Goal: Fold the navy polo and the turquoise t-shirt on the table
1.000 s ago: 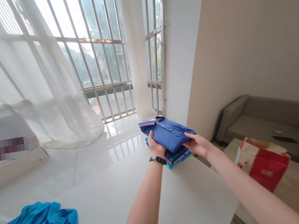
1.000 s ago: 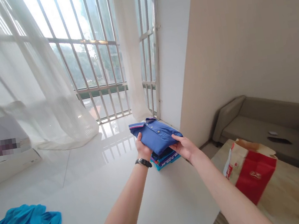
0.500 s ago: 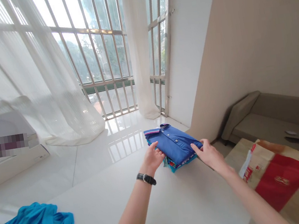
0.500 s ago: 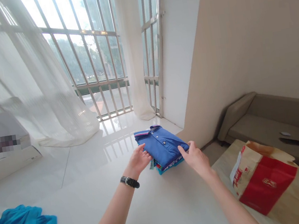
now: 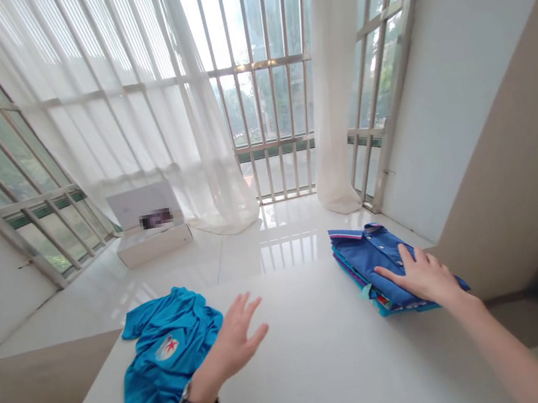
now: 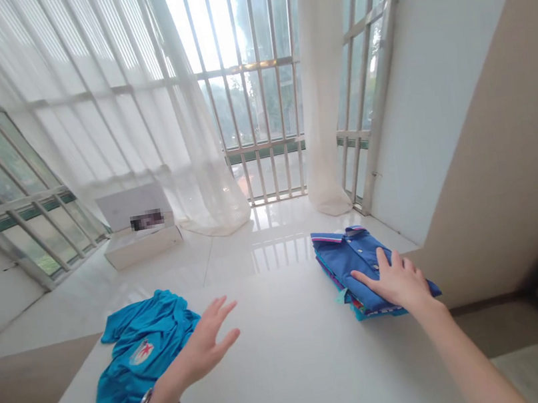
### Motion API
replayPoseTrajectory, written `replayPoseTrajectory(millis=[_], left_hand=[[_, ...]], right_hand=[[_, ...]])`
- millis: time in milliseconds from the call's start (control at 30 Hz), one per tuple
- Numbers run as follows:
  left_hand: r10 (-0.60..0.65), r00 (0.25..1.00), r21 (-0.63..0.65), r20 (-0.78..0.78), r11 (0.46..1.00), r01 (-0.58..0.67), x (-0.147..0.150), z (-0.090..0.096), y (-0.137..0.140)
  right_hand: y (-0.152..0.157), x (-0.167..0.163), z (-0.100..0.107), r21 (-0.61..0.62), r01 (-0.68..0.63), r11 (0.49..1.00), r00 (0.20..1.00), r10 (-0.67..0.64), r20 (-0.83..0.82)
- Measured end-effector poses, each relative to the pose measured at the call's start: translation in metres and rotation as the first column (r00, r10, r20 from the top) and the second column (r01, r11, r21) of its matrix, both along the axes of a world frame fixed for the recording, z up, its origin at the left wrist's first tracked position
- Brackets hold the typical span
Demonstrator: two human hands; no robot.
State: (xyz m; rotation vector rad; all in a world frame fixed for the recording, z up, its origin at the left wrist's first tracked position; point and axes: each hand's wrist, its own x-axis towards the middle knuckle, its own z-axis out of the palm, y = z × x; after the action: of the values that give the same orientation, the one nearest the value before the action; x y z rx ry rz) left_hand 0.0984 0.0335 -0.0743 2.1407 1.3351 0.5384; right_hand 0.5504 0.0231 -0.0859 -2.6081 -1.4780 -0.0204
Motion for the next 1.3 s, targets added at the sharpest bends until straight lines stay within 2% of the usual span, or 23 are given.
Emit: replayPoseTrajectory(millis=[33,100,133,200,267,300,333,367,433,467,500,567,600,633,667,733,800,900,1000,1067,1133,1233,1300], left_hand=[[0.148,0.971,0.102,-0.189,0.986,-0.130,-0.029,-0.008,0.000],[0.426,0.783,0.273,-0.453,0.903,-0.333,-0.075,-0.030,-0.001],[0.492,0.692,0.309,-0.528,0.871,-0.383,-0.091,-0.041,-0.004],[0.546,0.614,0.365,-0.569,0.838,-0.407,-0.108,-0.060,-0.012],[0.530,0.650,0.387,-0.544,0.846,-0.366,-0.108,-0.071,-0.022],[0.499,0.692,0.388,-0.522,0.861,-0.329,-0.104,-0.073,-0.028],[0.455,0.738,0.383,-0.498,0.879,-0.284,-0.097,-0.073,-0.033],[0.402,0.784,0.372,-0.473,0.898,-0.236,-0.088,-0.072,-0.039],[0.284,0.865,0.354,-0.413,0.926,-0.135,-0.065,-0.070,-0.050],[0.226,0.897,0.345,-0.381,0.934,-0.089,-0.053,-0.070,-0.057],[0.169,0.923,0.333,-0.347,0.942,-0.047,-0.040,-0.070,-0.063],[0.039,0.963,0.292,-0.268,0.955,0.042,-0.019,-0.071,-0.073],[-0.026,0.975,0.260,-0.220,0.962,0.084,-0.011,-0.072,-0.078],[-0.087,0.983,0.225,-0.163,0.966,0.123,-0.006,-0.073,-0.080],[-0.140,0.985,0.190,-0.098,0.969,0.157,-0.004,-0.074,-0.082],[-0.216,0.975,0.123,0.046,0.970,0.209,-0.007,-0.073,-0.080],[-0.253,0.954,0.069,0.159,0.967,0.245,-0.017,-0.069,-0.072],[-0.266,0.940,0.020,0.213,0.963,0.268,-0.033,-0.062,-0.057],[-0.238,0.949,0.006,0.206,0.970,0.242,-0.039,-0.063,-0.044],[-0.201,0.959,0.014,0.200,0.979,0.202,-0.038,-0.068,-0.040],[-0.153,0.970,0.051,0.187,0.988,0.146,-0.036,-0.074,-0.039],[-0.062,0.983,0.110,0.172,0.993,0.044,-0.033,-0.079,-0.039],[-0.007,0.985,0.092,0.174,0.996,-0.009,-0.034,-0.075,-0.040]], right_hand=[[0.000,0.001,-0.003,0.001,0.000,1.000,1.000,0.000,0.000],[0.000,0.004,-0.005,-0.002,0.006,1.000,1.000,-0.006,-0.012],[0.000,0.005,-0.003,-0.004,0.012,1.000,1.000,-0.012,-0.022],[-0.001,0.007,0.003,0.018,0.020,1.000,0.999,-0.019,-0.032],[-0.004,0.003,0.011,0.139,-0.018,0.990,1.000,0.016,0.015],[-0.008,-0.004,0.016,0.249,-0.073,0.966,0.996,0.060,0.058],[-0.014,-0.015,0.019,0.377,-0.154,0.914,0.987,0.123,0.105],[-0.021,-0.031,0.022,0.497,-0.246,0.832,0.969,0.201,0.142],[-0.039,-0.078,0.019,0.652,-0.410,0.638,0.898,0.407,0.167],[-0.050,-0.106,0.014,0.664,-0.466,0.585,0.845,0.517,0.137],[-0.061,-0.134,0.005,0.629,-0.540,0.559,0.768,0.634,0.095],[-0.081,-0.186,-0.020,0.454,-0.739,0.497,0.557,0.830,-0.001],[-0.089,-0.206,-0.034,0.381,-0.811,0.445,0.468,0.883,-0.035],[-0.096,-0.221,-0.049,0.359,-0.827,0.432,0.437,0.897,-0.073],[-0.101,-0.230,-0.062,0.353,-0.823,0.445,0.436,0.893,-0.109],[-0.108,-0.235,-0.083,0.389,-0.761,0.518,0.496,0.852,-0.164],[-0.112,-0.229,-0.094,0.444,-0.683,0.579,0.550,0.809,-0.208],[-0.116,-0.218,-0.092,0.558,-0.526,0.642,0.581,0.750,-0.316],[-0.118,-0.211,-0.084,0.647,-0.189,0.738,0.644,0.591,-0.486],[-0.120,-0.207,-0.083,0.652,0.044,0.757,0.677,0.458,-0.576],[-0.121,-0.200,-0.088,0.631,0.188,0.753,0.697,0.351,-0.626],[-0.126,-0.192,-0.100,0.581,0.287,0.762,0.716,0.232,-0.658],[-0.130,-0.189,-0.106,0.555,0.342,0.758,0.726,0.162,-0.668]])
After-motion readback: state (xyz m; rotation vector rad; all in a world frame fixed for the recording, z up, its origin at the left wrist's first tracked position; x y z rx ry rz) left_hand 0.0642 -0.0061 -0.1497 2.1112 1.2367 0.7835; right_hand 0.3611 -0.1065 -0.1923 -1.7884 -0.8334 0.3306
